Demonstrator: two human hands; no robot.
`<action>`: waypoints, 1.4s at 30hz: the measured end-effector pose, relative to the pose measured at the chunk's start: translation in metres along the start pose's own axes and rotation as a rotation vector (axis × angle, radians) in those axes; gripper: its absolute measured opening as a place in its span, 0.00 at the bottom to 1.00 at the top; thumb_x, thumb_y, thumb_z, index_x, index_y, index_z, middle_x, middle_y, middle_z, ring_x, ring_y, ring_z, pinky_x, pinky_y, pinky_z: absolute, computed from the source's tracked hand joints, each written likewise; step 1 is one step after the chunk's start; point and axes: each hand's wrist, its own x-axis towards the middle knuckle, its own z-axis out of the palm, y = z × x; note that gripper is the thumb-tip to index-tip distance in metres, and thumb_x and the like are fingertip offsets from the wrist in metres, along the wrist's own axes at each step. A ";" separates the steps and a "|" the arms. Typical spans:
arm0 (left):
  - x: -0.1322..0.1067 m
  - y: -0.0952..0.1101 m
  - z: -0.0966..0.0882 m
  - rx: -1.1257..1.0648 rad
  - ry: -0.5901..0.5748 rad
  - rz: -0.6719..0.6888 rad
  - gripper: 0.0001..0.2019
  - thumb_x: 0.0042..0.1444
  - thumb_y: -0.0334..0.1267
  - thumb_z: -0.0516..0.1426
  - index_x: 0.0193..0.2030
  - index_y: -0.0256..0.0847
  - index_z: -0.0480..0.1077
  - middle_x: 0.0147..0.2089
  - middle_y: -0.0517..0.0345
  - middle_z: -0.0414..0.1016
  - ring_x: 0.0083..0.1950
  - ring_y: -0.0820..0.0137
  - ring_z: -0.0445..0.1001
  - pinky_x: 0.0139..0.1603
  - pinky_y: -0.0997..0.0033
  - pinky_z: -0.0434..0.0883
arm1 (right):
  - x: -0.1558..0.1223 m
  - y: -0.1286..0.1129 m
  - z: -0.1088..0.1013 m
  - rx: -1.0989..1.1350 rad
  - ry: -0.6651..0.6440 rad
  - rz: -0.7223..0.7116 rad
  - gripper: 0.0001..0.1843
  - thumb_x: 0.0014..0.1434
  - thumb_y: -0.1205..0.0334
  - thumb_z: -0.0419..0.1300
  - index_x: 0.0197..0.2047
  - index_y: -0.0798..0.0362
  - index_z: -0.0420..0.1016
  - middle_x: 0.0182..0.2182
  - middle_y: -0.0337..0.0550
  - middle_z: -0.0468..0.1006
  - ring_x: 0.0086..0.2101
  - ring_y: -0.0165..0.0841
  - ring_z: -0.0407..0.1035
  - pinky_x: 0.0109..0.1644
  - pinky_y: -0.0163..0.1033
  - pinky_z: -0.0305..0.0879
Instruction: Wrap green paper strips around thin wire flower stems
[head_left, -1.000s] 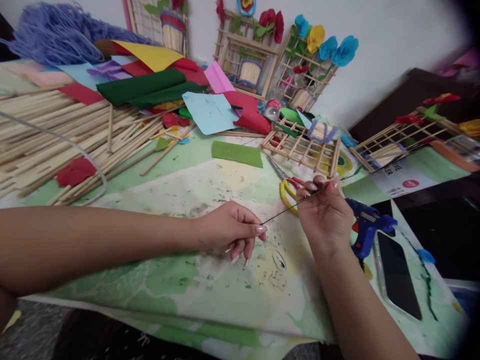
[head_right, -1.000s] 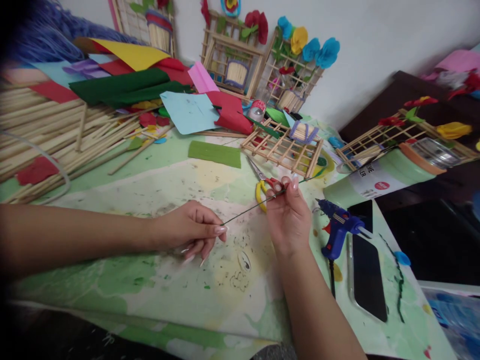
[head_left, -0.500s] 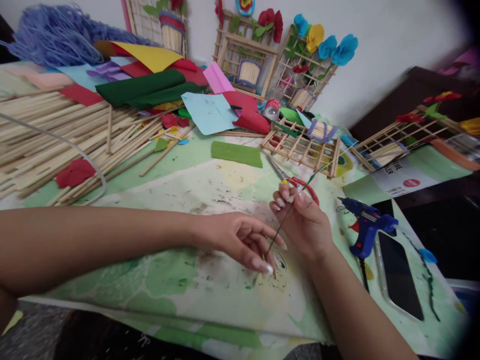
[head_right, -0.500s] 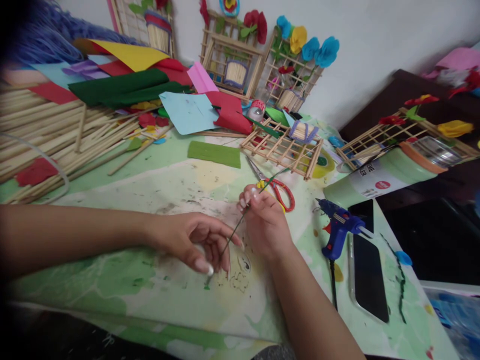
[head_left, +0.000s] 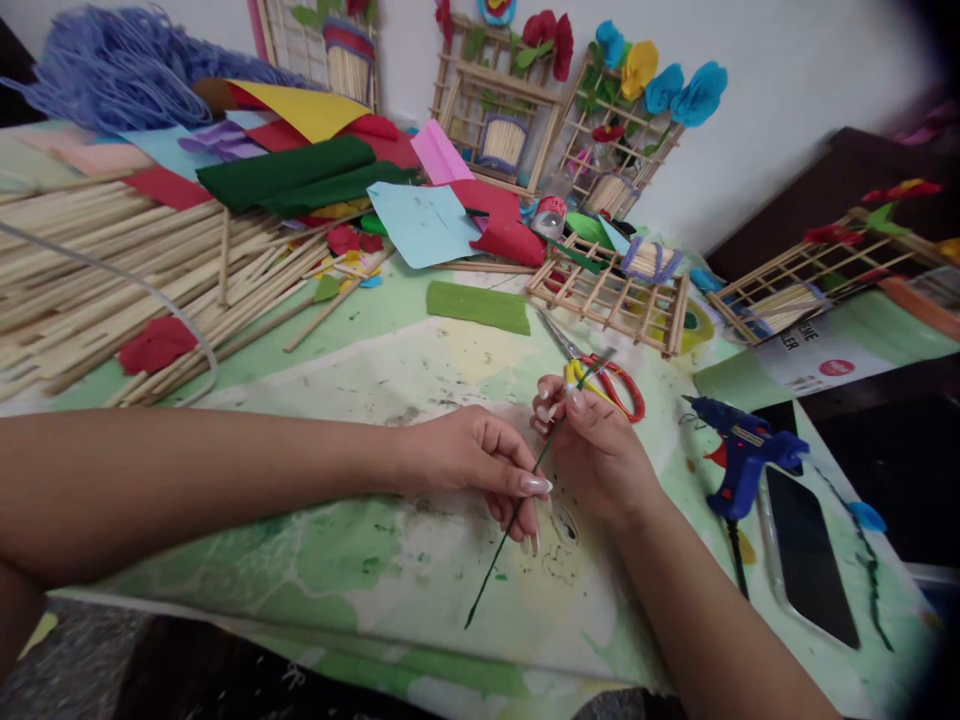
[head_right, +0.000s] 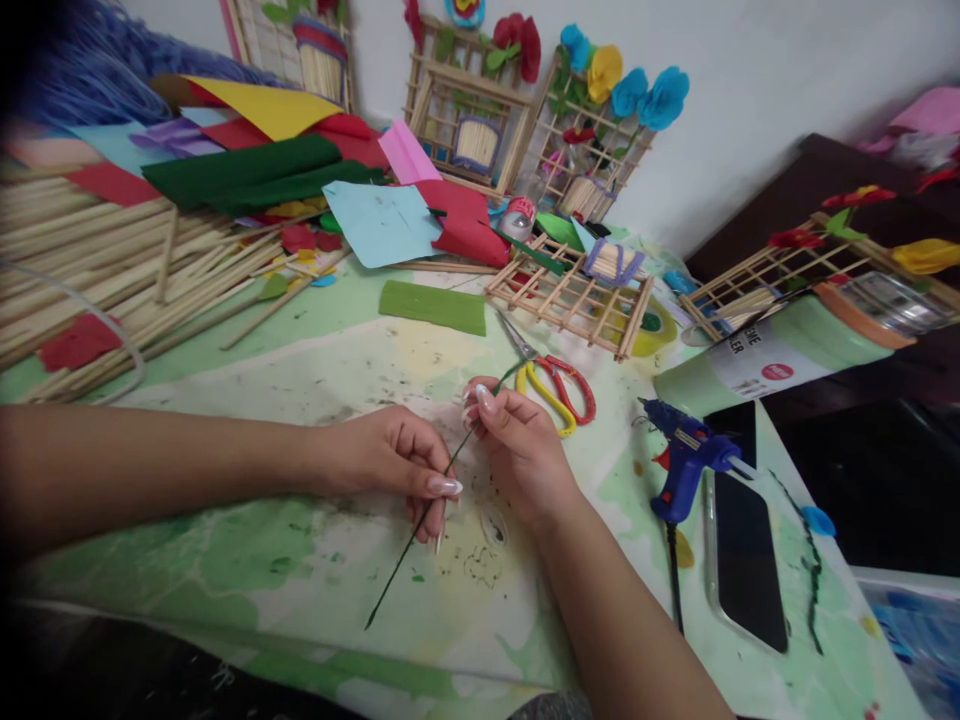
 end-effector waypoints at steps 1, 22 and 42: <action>0.000 0.000 0.000 -0.002 0.003 -0.009 0.14 0.51 0.45 0.63 0.28 0.34 0.72 0.26 0.58 0.79 0.27 0.78 0.76 0.29 0.81 0.69 | 0.000 0.001 0.001 0.014 0.015 -0.001 0.12 0.48 0.58 0.69 0.21 0.54 0.74 0.35 0.39 0.67 0.31 0.26 0.59 0.36 0.33 0.58; 0.001 -0.003 0.001 -0.043 0.046 -0.045 0.15 0.48 0.45 0.65 0.27 0.34 0.69 0.26 0.58 0.79 0.26 0.76 0.76 0.27 0.80 0.70 | 0.003 -0.004 -0.001 -0.006 0.117 -0.117 0.09 0.46 0.61 0.69 0.20 0.53 0.76 0.35 0.40 0.68 0.32 0.26 0.59 0.36 0.34 0.58; 0.002 -0.005 -0.002 -0.080 0.073 0.031 0.16 0.51 0.48 0.62 0.34 0.33 0.71 0.20 0.60 0.75 0.16 0.78 0.70 0.18 0.83 0.65 | 0.002 -0.006 -0.001 -0.152 0.080 0.002 0.10 0.46 0.57 0.69 0.22 0.54 0.76 0.35 0.40 0.68 0.31 0.27 0.61 0.35 0.36 0.60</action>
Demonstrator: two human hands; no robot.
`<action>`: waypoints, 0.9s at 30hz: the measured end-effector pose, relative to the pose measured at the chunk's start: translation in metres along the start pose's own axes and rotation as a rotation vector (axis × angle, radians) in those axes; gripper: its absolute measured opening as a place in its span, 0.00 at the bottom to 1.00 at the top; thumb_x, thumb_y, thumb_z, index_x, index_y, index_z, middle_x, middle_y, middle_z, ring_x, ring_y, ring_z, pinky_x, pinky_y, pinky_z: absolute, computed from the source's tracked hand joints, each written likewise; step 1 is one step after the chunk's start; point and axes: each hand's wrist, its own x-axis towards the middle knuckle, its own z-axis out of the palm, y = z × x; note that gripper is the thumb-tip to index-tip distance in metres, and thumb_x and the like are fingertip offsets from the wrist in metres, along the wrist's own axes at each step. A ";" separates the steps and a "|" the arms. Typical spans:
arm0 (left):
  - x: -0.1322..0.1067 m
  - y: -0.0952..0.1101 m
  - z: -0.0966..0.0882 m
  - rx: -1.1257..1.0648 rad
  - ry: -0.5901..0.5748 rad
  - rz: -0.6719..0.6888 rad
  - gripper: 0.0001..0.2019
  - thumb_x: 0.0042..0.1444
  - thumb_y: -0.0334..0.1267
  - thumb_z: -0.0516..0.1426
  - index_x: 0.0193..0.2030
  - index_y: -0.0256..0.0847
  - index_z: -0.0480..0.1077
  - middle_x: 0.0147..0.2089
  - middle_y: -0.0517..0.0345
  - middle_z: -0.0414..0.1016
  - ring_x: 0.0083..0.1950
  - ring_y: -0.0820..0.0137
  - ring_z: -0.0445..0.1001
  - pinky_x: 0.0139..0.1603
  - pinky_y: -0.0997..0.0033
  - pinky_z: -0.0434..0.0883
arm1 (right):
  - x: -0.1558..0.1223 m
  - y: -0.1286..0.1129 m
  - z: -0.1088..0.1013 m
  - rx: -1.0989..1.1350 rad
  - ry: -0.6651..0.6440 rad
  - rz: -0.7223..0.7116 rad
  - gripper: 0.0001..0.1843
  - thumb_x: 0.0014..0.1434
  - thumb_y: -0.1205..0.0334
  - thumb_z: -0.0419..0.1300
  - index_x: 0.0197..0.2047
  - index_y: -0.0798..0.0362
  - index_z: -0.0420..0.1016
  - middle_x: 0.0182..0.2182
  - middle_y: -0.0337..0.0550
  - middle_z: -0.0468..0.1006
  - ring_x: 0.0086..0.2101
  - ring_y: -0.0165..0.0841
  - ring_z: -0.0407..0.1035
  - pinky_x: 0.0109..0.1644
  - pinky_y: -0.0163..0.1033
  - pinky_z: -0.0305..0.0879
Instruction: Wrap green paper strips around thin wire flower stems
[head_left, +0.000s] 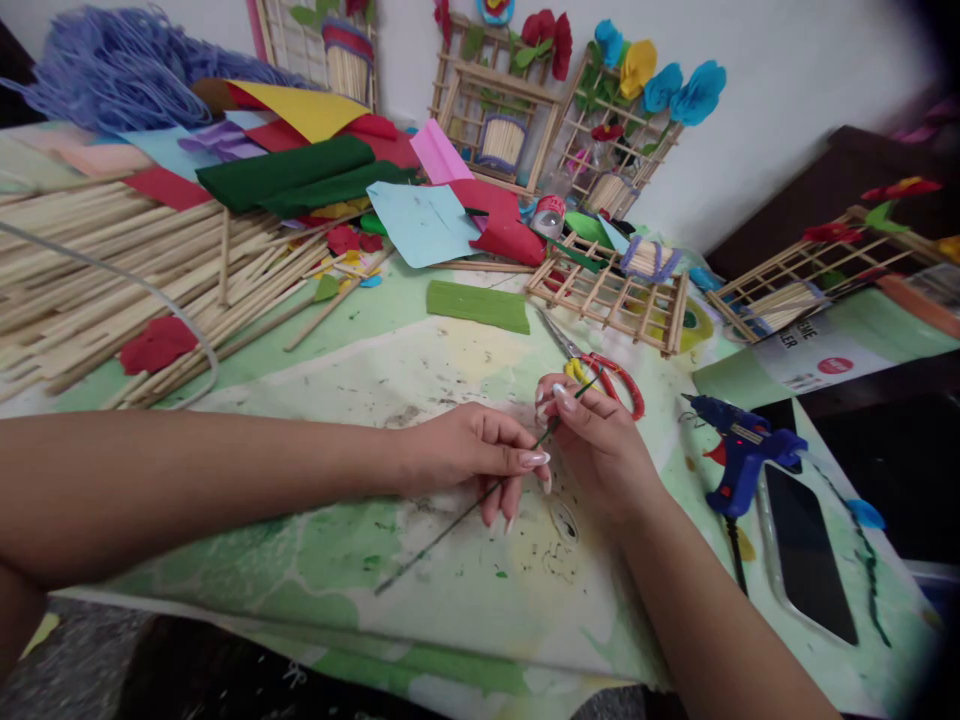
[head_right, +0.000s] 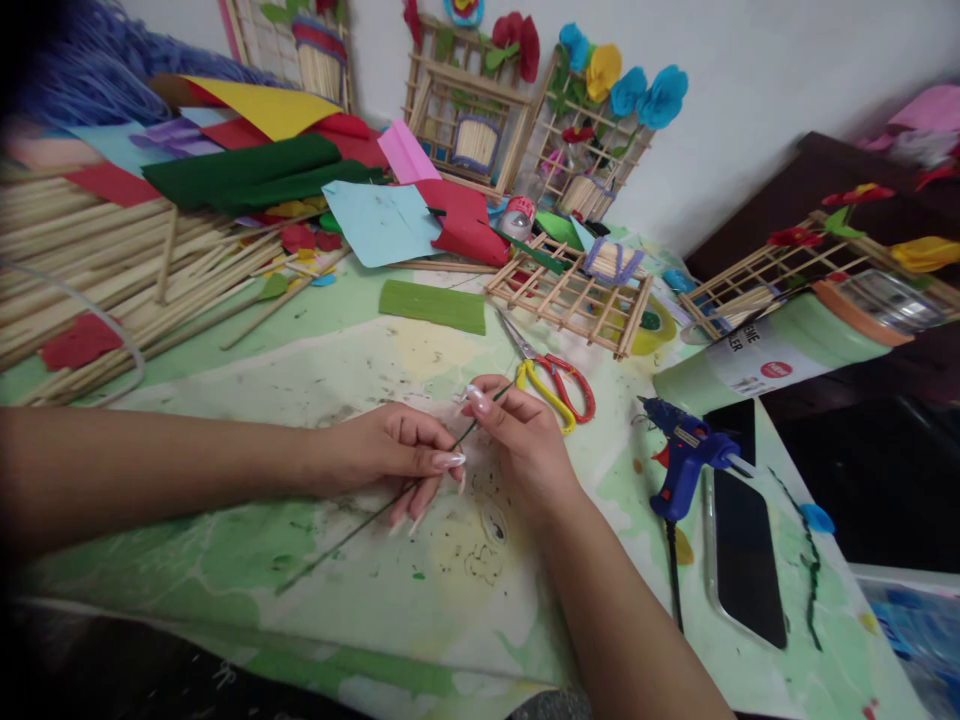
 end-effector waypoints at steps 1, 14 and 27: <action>0.000 -0.001 -0.001 -0.003 -0.013 -0.012 0.16 0.52 0.47 0.62 0.34 0.33 0.71 0.18 0.60 0.74 0.14 0.78 0.69 0.16 0.83 0.64 | 0.001 -0.001 -0.001 0.011 0.025 -0.017 0.10 0.45 0.57 0.69 0.22 0.53 0.77 0.35 0.41 0.68 0.31 0.27 0.61 0.35 0.37 0.60; -0.004 0.002 -0.009 -0.041 -0.135 -0.038 0.10 0.55 0.40 0.59 0.33 0.32 0.74 0.16 0.61 0.71 0.10 0.80 0.60 0.09 0.84 0.55 | 0.009 -0.002 -0.021 -0.124 -0.105 -0.168 0.16 0.47 0.44 0.67 0.24 0.48 0.80 0.29 0.42 0.75 0.29 0.31 0.63 0.29 0.38 0.55; -0.003 0.007 -0.010 -0.155 -0.049 0.049 0.07 0.55 0.36 0.57 0.33 0.33 0.72 0.14 0.61 0.68 0.11 0.80 0.58 0.10 0.84 0.50 | 0.015 0.004 -0.031 -0.303 0.136 -0.331 0.17 0.52 0.45 0.64 0.24 0.49 0.77 0.21 0.37 0.70 0.22 0.27 0.58 0.27 0.37 0.50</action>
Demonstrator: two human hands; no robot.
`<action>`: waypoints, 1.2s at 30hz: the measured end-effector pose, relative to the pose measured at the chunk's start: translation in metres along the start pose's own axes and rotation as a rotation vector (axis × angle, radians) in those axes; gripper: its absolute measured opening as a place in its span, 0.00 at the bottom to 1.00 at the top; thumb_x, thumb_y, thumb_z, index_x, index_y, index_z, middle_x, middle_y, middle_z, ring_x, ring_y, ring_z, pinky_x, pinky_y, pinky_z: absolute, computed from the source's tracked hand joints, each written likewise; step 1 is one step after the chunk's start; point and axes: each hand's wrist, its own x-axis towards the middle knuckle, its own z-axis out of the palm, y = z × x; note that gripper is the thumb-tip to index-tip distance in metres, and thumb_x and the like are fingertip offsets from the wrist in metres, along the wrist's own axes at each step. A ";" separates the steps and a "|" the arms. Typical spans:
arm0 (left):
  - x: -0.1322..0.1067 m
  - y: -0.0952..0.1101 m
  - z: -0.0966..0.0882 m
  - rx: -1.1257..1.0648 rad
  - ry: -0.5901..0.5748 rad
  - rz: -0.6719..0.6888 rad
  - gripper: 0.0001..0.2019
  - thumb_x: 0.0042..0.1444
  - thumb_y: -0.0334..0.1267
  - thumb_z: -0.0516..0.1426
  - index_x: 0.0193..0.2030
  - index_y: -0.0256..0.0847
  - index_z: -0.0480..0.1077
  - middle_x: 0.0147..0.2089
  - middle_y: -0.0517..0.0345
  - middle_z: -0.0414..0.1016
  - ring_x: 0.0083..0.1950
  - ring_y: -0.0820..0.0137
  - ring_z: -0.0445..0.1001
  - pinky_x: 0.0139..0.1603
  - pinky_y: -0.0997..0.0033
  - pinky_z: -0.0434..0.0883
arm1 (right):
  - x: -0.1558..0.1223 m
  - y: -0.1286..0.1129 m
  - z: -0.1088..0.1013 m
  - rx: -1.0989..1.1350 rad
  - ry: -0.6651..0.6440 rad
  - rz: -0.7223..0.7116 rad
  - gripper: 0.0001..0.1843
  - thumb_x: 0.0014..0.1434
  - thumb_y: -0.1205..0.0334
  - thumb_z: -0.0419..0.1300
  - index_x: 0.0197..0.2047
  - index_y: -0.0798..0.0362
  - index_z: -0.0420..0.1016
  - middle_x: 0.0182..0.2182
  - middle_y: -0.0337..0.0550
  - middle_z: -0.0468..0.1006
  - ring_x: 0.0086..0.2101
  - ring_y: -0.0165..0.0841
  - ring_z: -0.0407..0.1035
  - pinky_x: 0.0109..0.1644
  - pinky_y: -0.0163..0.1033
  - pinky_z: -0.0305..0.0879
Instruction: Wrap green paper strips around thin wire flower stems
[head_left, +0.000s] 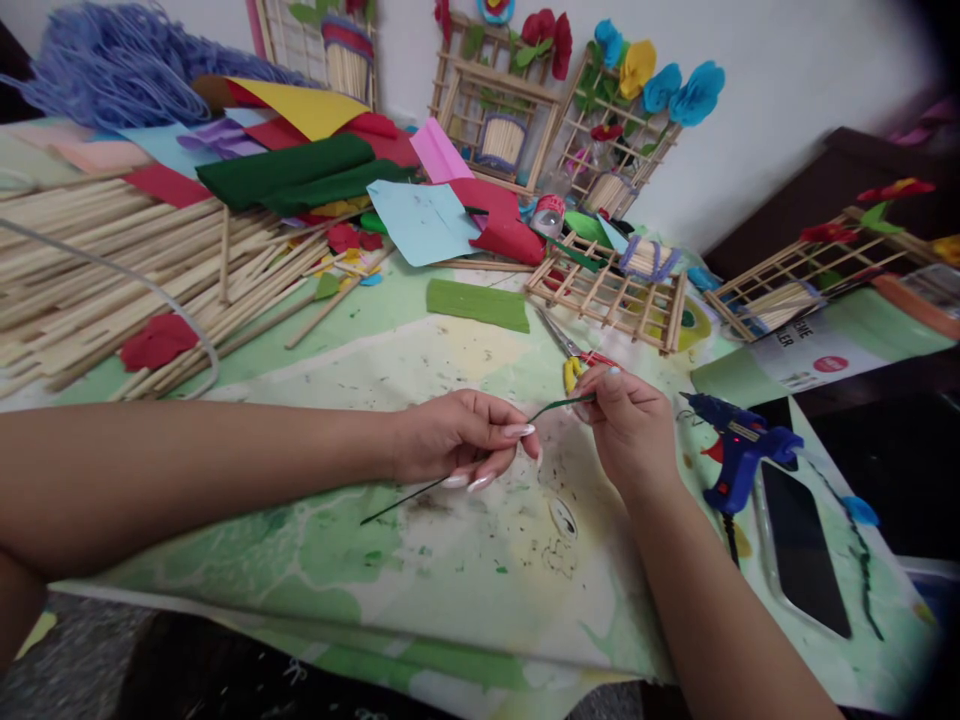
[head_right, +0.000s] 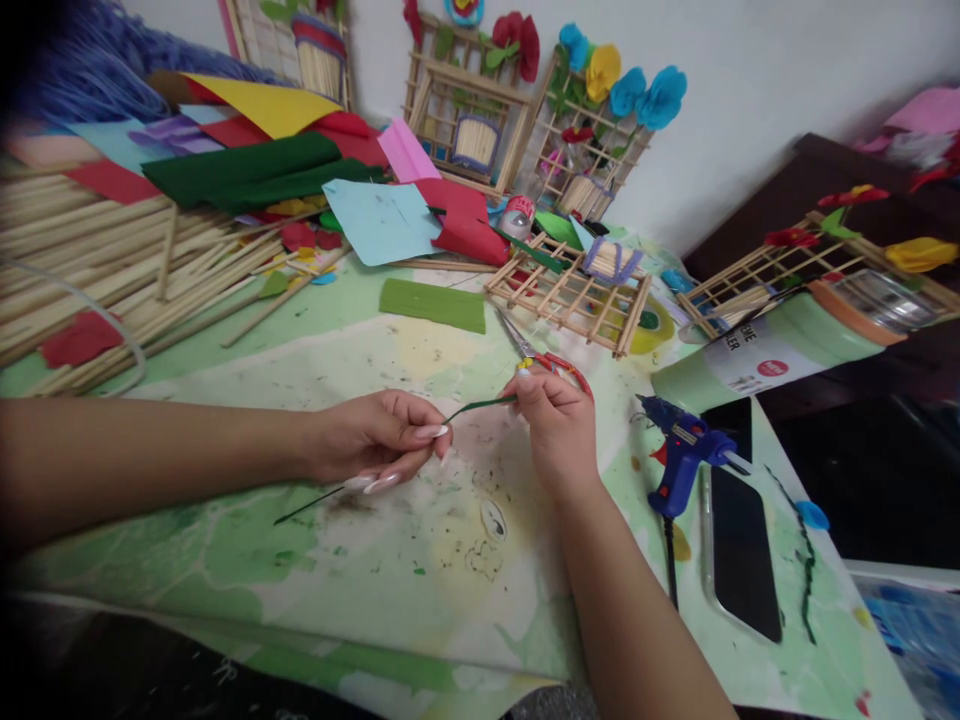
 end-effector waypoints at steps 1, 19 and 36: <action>0.000 0.000 0.000 0.005 0.019 0.019 0.07 0.55 0.36 0.57 0.33 0.32 0.72 0.14 0.61 0.68 0.11 0.80 0.57 0.10 0.84 0.50 | 0.000 -0.001 0.000 0.006 0.011 0.022 0.17 0.52 0.45 0.64 0.24 0.50 0.77 0.20 0.37 0.69 0.21 0.27 0.57 0.26 0.37 0.48; -0.003 -0.001 0.003 -0.156 -0.243 -0.111 0.08 0.53 0.39 0.60 0.33 0.34 0.75 0.15 0.58 0.71 0.09 0.79 0.59 0.09 0.83 0.53 | -0.012 -0.002 0.014 0.246 -0.417 0.264 0.14 0.49 0.58 0.68 0.41 0.47 0.80 0.39 0.42 0.78 0.38 0.31 0.70 0.44 0.38 0.65; -0.002 -0.013 0.008 -0.212 -0.216 -0.119 0.08 0.53 0.38 0.60 0.32 0.33 0.75 0.17 0.56 0.73 0.10 0.78 0.62 0.08 0.85 0.54 | -0.020 -0.016 0.017 0.292 -0.557 0.103 0.05 0.54 0.59 0.64 0.33 0.46 0.83 0.35 0.44 0.77 0.34 0.33 0.71 0.39 0.43 0.70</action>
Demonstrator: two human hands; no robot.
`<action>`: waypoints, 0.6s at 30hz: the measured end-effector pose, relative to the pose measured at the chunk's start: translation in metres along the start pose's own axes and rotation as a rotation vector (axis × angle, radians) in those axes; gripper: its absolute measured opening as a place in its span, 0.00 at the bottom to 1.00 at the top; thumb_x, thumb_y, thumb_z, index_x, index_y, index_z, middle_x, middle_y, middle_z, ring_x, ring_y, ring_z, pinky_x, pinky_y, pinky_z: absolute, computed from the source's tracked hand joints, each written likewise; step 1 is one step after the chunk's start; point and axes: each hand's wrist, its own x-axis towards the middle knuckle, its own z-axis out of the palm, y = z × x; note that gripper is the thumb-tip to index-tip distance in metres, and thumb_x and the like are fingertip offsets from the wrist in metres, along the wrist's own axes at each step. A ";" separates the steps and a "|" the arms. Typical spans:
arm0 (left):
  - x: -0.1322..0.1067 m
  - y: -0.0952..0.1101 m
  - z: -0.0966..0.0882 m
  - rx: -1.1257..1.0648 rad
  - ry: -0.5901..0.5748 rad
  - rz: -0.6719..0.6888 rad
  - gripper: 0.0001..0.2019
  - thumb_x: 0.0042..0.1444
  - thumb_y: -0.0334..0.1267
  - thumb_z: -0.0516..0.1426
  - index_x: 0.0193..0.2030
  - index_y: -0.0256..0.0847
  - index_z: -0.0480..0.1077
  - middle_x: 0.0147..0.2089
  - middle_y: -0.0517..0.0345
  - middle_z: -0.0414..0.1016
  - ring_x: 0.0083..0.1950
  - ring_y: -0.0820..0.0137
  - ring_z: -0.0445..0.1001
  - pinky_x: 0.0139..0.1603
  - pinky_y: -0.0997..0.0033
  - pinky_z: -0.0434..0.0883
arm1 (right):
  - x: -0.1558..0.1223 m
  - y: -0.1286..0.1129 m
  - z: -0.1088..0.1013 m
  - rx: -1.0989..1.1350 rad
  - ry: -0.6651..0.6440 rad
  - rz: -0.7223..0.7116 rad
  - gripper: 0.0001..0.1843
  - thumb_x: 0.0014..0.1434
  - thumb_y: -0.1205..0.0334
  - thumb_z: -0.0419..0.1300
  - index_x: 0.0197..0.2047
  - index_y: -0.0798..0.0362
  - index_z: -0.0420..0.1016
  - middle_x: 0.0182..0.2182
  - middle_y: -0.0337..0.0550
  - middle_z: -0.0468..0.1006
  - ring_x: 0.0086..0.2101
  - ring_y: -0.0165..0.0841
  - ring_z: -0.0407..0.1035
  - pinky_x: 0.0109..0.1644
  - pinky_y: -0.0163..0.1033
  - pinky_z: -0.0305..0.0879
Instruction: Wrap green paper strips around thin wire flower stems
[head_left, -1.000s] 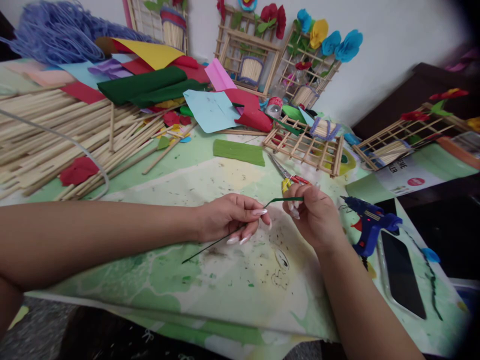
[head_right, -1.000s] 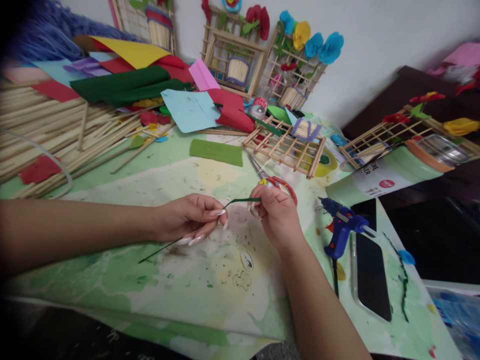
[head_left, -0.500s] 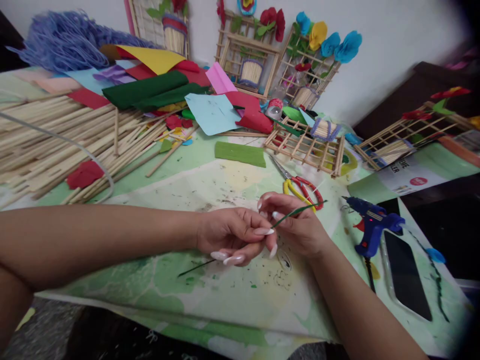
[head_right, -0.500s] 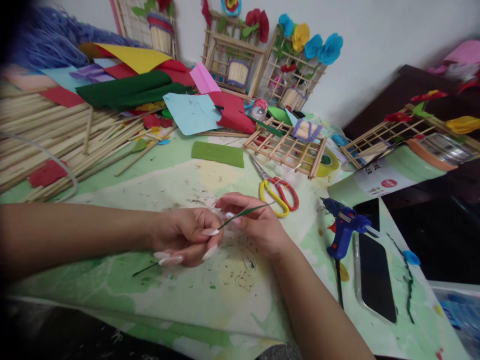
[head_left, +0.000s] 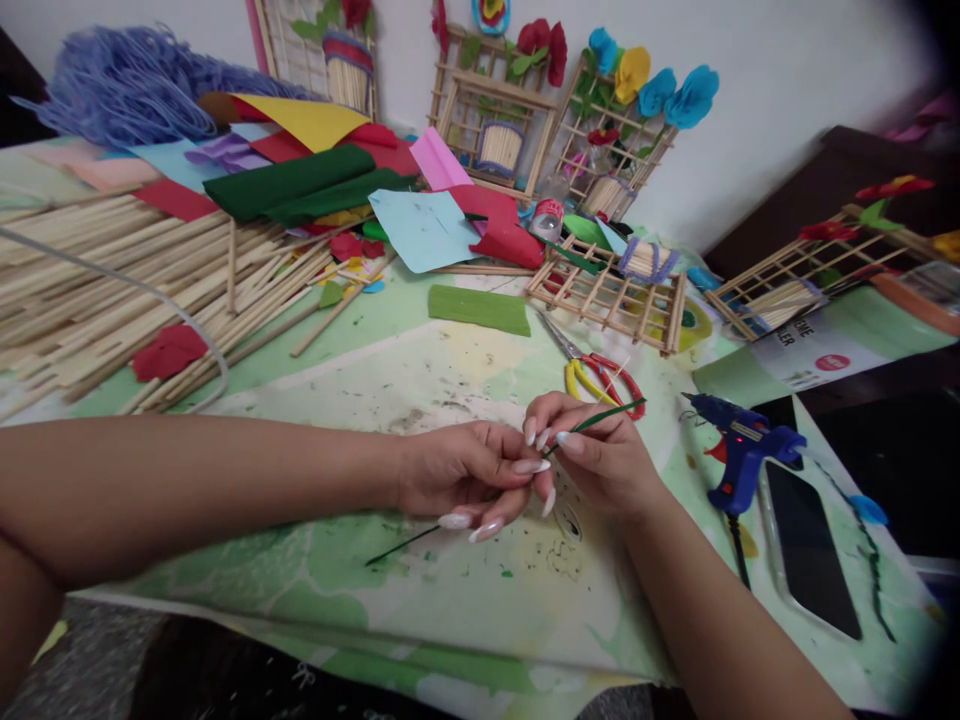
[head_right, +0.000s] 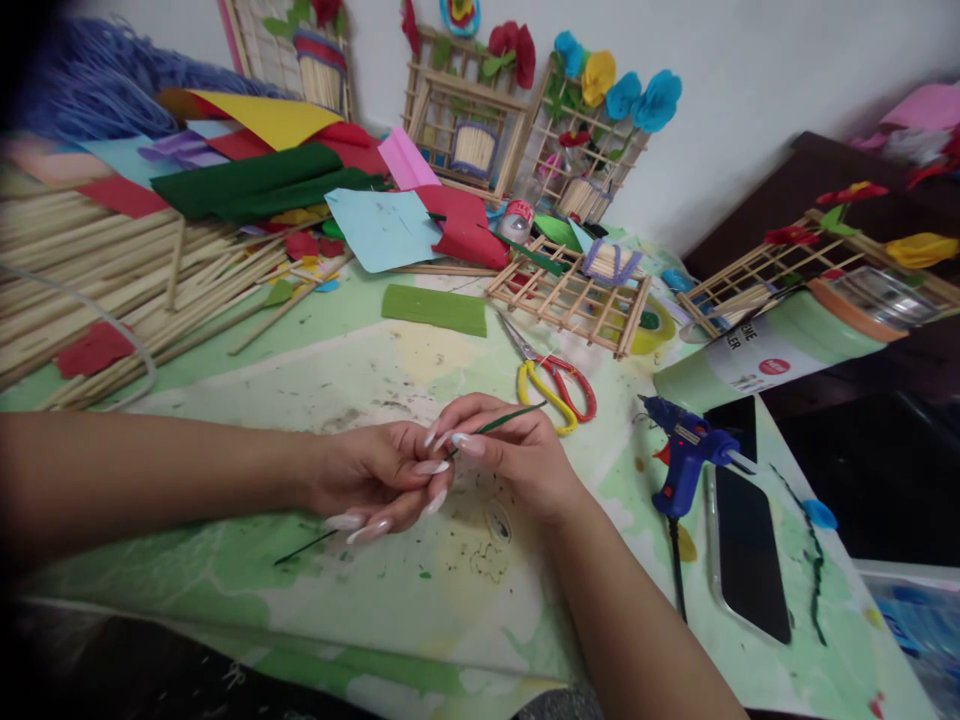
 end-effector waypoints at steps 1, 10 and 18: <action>0.000 -0.001 0.001 0.013 0.028 0.028 0.08 0.53 0.37 0.60 0.32 0.32 0.75 0.17 0.55 0.73 0.11 0.78 0.63 0.09 0.85 0.56 | 0.000 0.000 0.000 -0.013 0.021 0.013 0.05 0.55 0.59 0.64 0.33 0.46 0.83 0.35 0.45 0.77 0.33 0.33 0.71 0.38 0.42 0.70; 0.003 0.001 0.013 0.224 0.381 0.214 0.09 0.53 0.37 0.61 0.32 0.30 0.75 0.24 0.52 0.78 0.17 0.77 0.71 0.18 0.81 0.67 | 0.004 0.002 -0.002 -0.003 0.192 0.033 0.06 0.55 0.60 0.64 0.30 0.49 0.82 0.35 0.43 0.77 0.35 0.31 0.70 0.43 0.40 0.66; 0.002 0.001 0.012 0.204 0.322 0.198 0.10 0.53 0.39 0.62 0.32 0.31 0.74 0.23 0.54 0.77 0.17 0.76 0.72 0.19 0.81 0.67 | 0.004 0.002 -0.003 0.053 0.201 -0.005 0.11 0.52 0.52 0.66 0.37 0.48 0.81 0.39 0.43 0.74 0.35 0.31 0.66 0.41 0.40 0.64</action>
